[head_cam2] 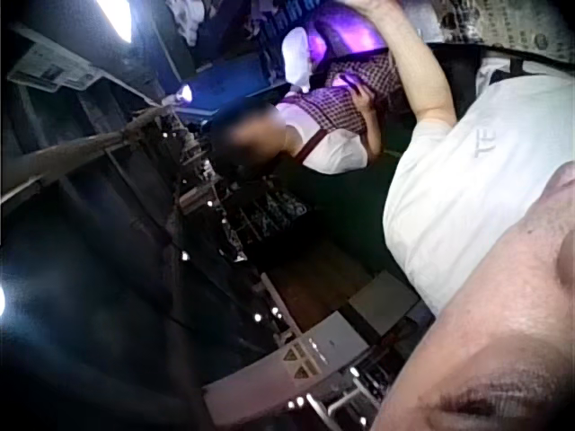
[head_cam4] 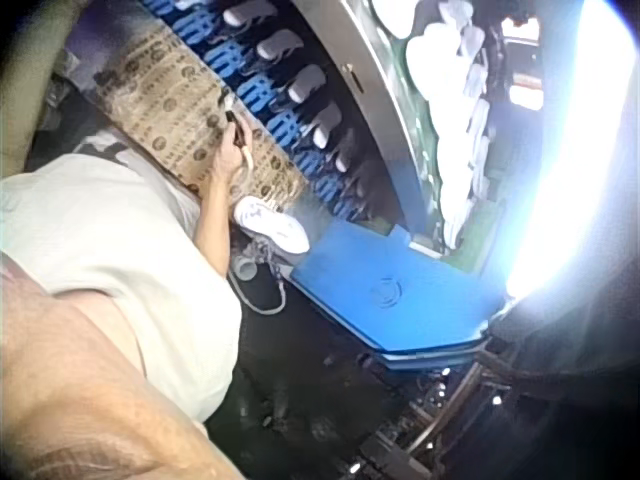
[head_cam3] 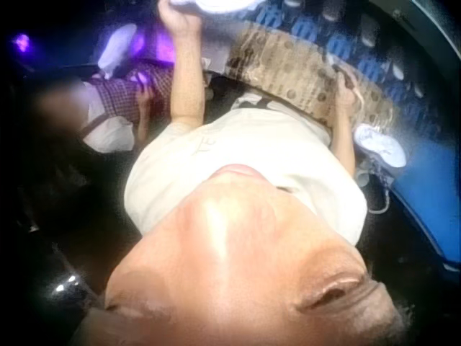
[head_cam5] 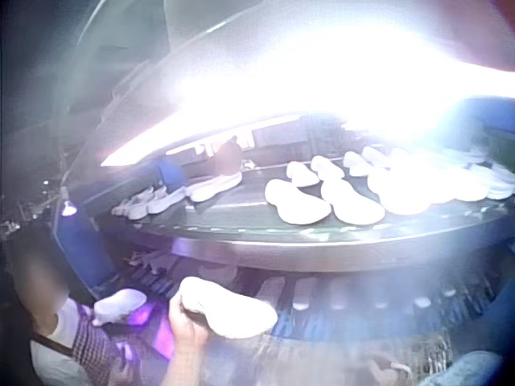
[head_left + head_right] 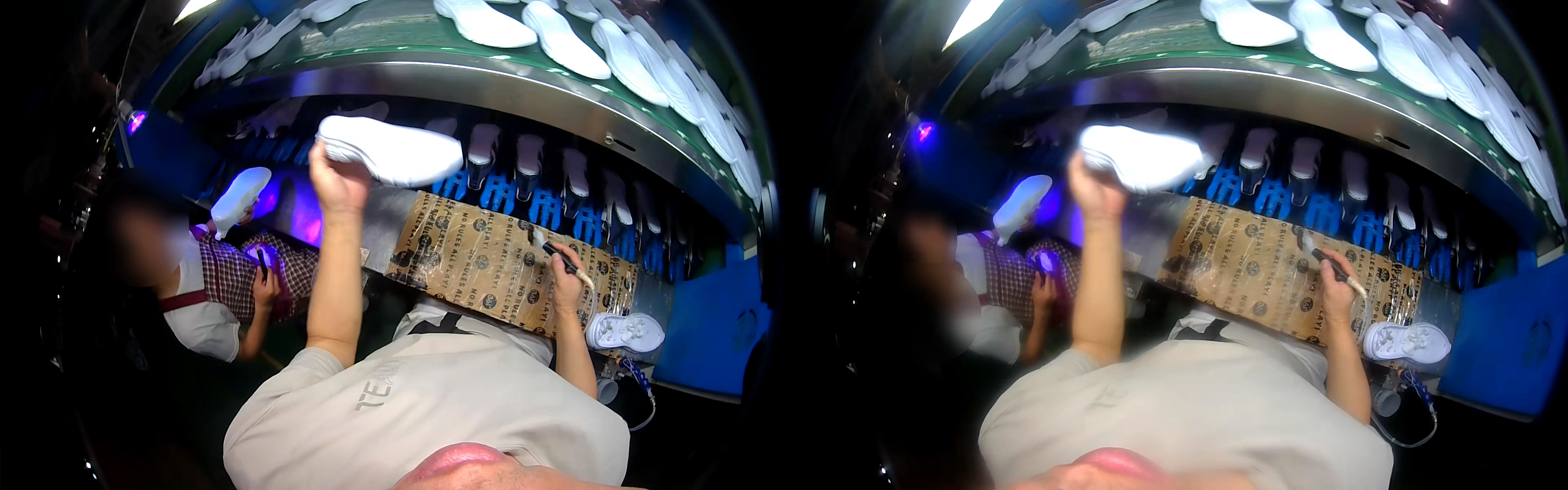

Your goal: The person repeatedly picks white clog-style shoes from a conveyor belt, applies a white substance to the interior with a brush, and returns them to the belt. A coworker performs a similar task nearby.

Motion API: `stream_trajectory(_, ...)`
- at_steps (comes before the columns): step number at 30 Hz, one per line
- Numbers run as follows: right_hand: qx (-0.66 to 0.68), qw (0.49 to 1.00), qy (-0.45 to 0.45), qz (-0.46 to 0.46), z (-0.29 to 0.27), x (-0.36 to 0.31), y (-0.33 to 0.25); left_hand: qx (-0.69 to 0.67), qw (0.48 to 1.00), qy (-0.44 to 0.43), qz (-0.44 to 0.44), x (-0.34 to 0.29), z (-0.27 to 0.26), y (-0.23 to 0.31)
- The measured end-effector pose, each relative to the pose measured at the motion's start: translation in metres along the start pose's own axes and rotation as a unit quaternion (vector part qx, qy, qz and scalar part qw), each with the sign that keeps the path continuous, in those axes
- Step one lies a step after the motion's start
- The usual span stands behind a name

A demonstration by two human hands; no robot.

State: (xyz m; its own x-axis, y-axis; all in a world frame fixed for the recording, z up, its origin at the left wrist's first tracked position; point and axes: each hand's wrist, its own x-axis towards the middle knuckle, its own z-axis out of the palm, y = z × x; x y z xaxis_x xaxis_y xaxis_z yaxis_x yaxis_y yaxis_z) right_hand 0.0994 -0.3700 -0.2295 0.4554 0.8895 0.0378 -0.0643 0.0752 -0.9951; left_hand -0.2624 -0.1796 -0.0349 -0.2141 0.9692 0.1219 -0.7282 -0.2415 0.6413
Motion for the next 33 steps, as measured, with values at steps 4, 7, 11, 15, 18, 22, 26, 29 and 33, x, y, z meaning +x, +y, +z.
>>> stream_trajectory(4,0.156,0.986,-0.01,0.05,-0.001,0.005,-0.004,0.002,0.963,-0.061,-0.264,-0.076,-0.065,-0.066)
stream_trajectory(7,0.172,0.983,-0.04,0.053,0.014,0.0,-0.028,0.0,0.929,0.01,-0.37,-0.14,-0.07,-0.082)
stream_trajectory(11,0.159,0.98,-0.107,0.061,0.042,-0.006,-0.055,-0.049,0.863,-0.038,-0.501,-0.166,-0.078,-0.087)
stream_trajectory(15,0.007,0.982,-0.188,0.008,0.086,-0.003,-0.095,-0.035,0.892,-0.057,-0.448,-0.158,-0.07,-0.098)
stream_trajectory(18,-0.024,0.975,-0.221,0.0,0.117,0.005,-0.113,-0.011,0.899,-0.101,-0.427,-0.148,-0.064,-0.105)
stream_trajectory(22,-0.188,0.922,-0.196,-0.275,0.142,0.015,-0.107,0.01,0.917,-0.087,-0.39,-0.145,-0.051,-0.115)
stream_trajectory(26,-0.084,0.913,-0.37,-0.152,0.129,0.019,-0.104,-0.073,0.915,-0.066,-0.39,-0.132,-0.068,-0.12)
stream_trajectory(29,-0.084,0.953,-0.271,-0.106,0.129,0.018,-0.111,-0.037,0.911,-0.061,-0.406,-0.13,-0.045,-0.106)
stream_trajectory(33,-0.204,0.844,-0.349,-0.353,0.131,0.009,-0.115,-0.064,0.932,-0.069,-0.35,-0.124,-0.044,-0.112)
